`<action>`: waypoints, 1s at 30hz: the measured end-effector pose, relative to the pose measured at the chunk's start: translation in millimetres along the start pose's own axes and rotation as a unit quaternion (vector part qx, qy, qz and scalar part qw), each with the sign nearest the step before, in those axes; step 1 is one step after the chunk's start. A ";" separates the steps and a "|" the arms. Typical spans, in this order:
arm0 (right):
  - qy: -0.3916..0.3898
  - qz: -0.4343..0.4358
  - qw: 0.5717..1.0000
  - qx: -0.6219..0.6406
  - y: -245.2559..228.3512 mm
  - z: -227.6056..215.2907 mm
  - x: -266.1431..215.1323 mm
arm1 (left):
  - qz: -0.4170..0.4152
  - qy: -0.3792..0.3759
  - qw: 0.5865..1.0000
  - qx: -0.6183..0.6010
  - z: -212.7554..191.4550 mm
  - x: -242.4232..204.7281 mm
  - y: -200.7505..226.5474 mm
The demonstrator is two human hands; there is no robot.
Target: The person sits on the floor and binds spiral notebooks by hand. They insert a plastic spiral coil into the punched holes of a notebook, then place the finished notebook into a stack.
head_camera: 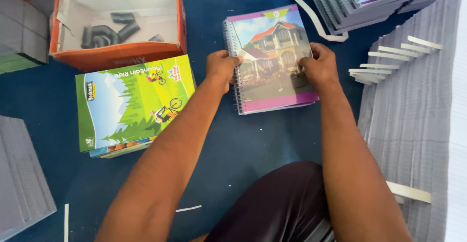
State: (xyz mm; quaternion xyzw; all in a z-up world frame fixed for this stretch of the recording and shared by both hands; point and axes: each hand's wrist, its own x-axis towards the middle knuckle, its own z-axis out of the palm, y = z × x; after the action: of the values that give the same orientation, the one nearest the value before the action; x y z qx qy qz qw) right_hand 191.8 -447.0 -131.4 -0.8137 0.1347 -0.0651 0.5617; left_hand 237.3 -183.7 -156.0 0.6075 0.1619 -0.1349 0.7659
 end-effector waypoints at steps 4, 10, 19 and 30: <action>0.003 0.013 0.998 -0.054 8.1 3.3 5.5 | -0.016 0.015 1.000 0.020 -0.6 5.9 -8.6; 0.031 0.009 0.986 -0.161 11.3 9.8 7.3 | -0.020 0.034 0.999 -0.023 2.5 11.1 -7.0; 0.028 0.025 0.976 -0.216 -3.0 8.6 -1.7 | -0.024 0.042 0.998 0.026 7.7 10.0 -3.3; 0.018 0.031 0.970 -0.240 -6.0 3.7 -1.0 | 0.007 0.083 0.991 0.107 9.8 5.6 -4.4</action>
State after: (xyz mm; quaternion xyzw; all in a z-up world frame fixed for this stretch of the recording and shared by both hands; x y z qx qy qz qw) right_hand 192.7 -441.4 -127.1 -0.9187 0.1815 -0.0284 0.3496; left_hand 241.4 -194.3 -160.2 0.6964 0.2053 -0.0956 0.6810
